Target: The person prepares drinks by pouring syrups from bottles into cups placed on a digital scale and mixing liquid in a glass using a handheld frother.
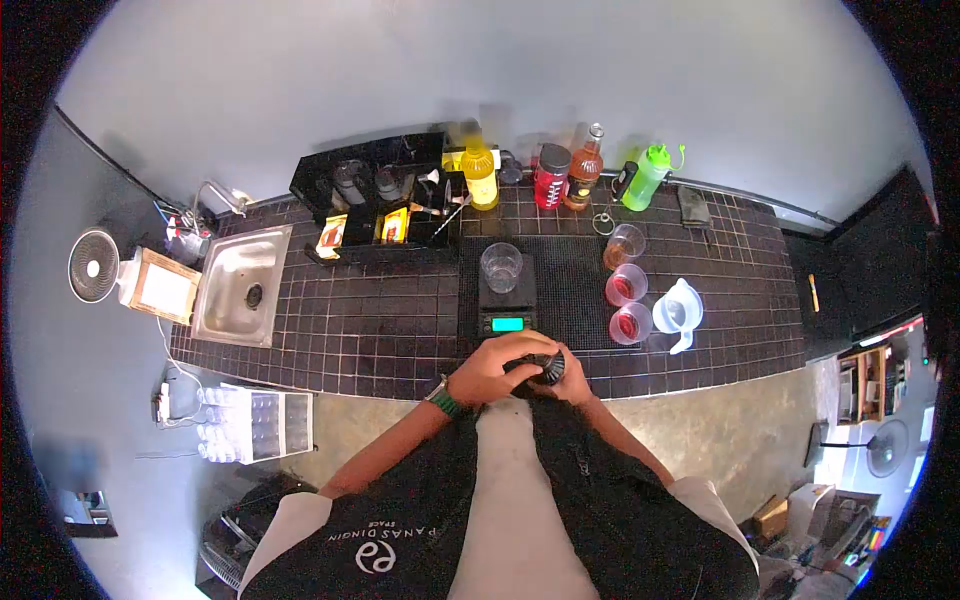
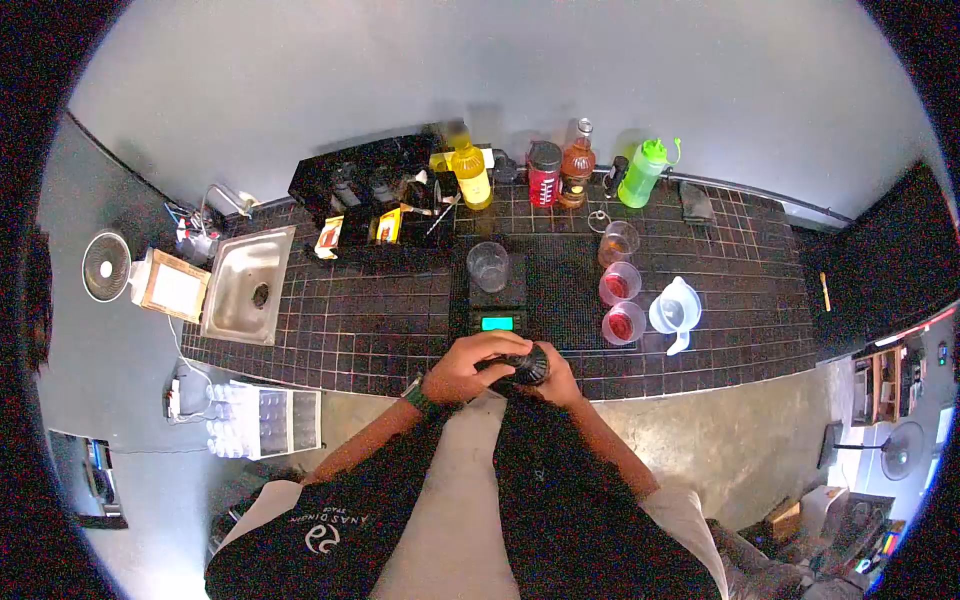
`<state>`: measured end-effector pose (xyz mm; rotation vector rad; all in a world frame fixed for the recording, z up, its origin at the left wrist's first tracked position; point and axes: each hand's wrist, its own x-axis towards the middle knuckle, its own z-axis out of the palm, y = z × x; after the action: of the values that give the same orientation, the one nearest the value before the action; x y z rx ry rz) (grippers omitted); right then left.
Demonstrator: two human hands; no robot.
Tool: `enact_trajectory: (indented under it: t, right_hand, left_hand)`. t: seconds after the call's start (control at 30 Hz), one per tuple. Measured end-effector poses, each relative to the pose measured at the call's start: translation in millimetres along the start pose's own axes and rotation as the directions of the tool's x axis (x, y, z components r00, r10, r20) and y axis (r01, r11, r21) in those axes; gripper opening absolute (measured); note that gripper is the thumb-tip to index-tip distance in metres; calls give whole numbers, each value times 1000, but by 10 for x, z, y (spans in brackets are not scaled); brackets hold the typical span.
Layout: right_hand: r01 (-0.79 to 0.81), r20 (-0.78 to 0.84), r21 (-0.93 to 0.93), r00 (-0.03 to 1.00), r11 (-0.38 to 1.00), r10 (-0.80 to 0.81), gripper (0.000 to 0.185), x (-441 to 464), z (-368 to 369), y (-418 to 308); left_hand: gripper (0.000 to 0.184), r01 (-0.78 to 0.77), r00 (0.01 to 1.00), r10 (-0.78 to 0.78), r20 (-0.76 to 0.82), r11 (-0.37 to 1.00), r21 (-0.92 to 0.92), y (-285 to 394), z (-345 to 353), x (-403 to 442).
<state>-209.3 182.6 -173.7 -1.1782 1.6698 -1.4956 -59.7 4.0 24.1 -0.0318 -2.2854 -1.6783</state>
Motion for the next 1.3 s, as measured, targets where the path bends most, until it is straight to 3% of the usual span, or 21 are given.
enact_trajectory:
  t: [0.03, 0.1, 0.17, 0.3, 0.37, 0.47, 0.57, 0.7, 0.77, 0.87, 1.0, 1.07, 1.3]
  right_hand:
    - [-16, -2, -45, 1000, 999, 16, 81, 7, -2, -37]
    - [-70, -9, -28, 997, 997, 70, 82, 20, 12, -51]
    - [39, 13, -161, 999, 986, -37, 85, 73, 11, -79]
    - [-28, 18, -136, 999, 990, 31, 88, 98, 22, -160]
    - [-41, 30, -141, 999, 989, 46, 90, 124, 27, -196]
    - [-37, 28, -52, 999, 998, 39, 90, 108, 25, -101]
    - [7, -3, -123, 1000, 992, -7, 91, 100, 55, -61]
    - [33, 54, -193, 998, 981, -24, 92, 167, 58, -124]
    - [36, 52, -279, 998, 960, -22, 91, 188, 61, -158]
    - [55, 53, -254, 998, 966, -42, 88, 201, 75, -216]
    - [13, 53, -233, 999, 972, -1, 90, 204, 81, -234]
    - [12, 69, -240, 998, 971, 4, 91, 211, 81, -183]
    - [22, 90, -309, 996, 951, 7, 91, 265, 84, -281]
  left_hand:
    - [48, 39, 998, -39, 41, 999, 5, -26, -8, 1]
    - [43, 106, 993, -108, -41, 994, -41, -18, 8, -19]
    - [47, 80, 992, -49, -115, 955, 284, -4, -21, -11]
    - [41, 109, 974, -27, -223, 924, 367, 29, -52, -6]
    - [43, 159, 975, -89, -204, 921, 355, 65, -102, -19]
    - [42, 48, 995, -11, -96, 921, 386, 114, -204, -1]
    - [40, -72, 996, 92, -21, 883, 463, 86, -309, -37]
    - [34, 55, 998, -18, -67, 800, 597, 163, -334, -63]
    - [36, 180, 982, -95, -165, 748, 639, 162, -282, -54]
    - [34, 202, 973, -63, -221, 694, 691, 106, -234, -45]
    - [31, 246, 946, -27, -324, 711, 659, 123, -183, -11]
    - [35, 392, 918, -222, -329, 636, 665, 227, -212, 36]
    - [36, 516, 856, -332, -396, 576, 634, 221, -259, 0]
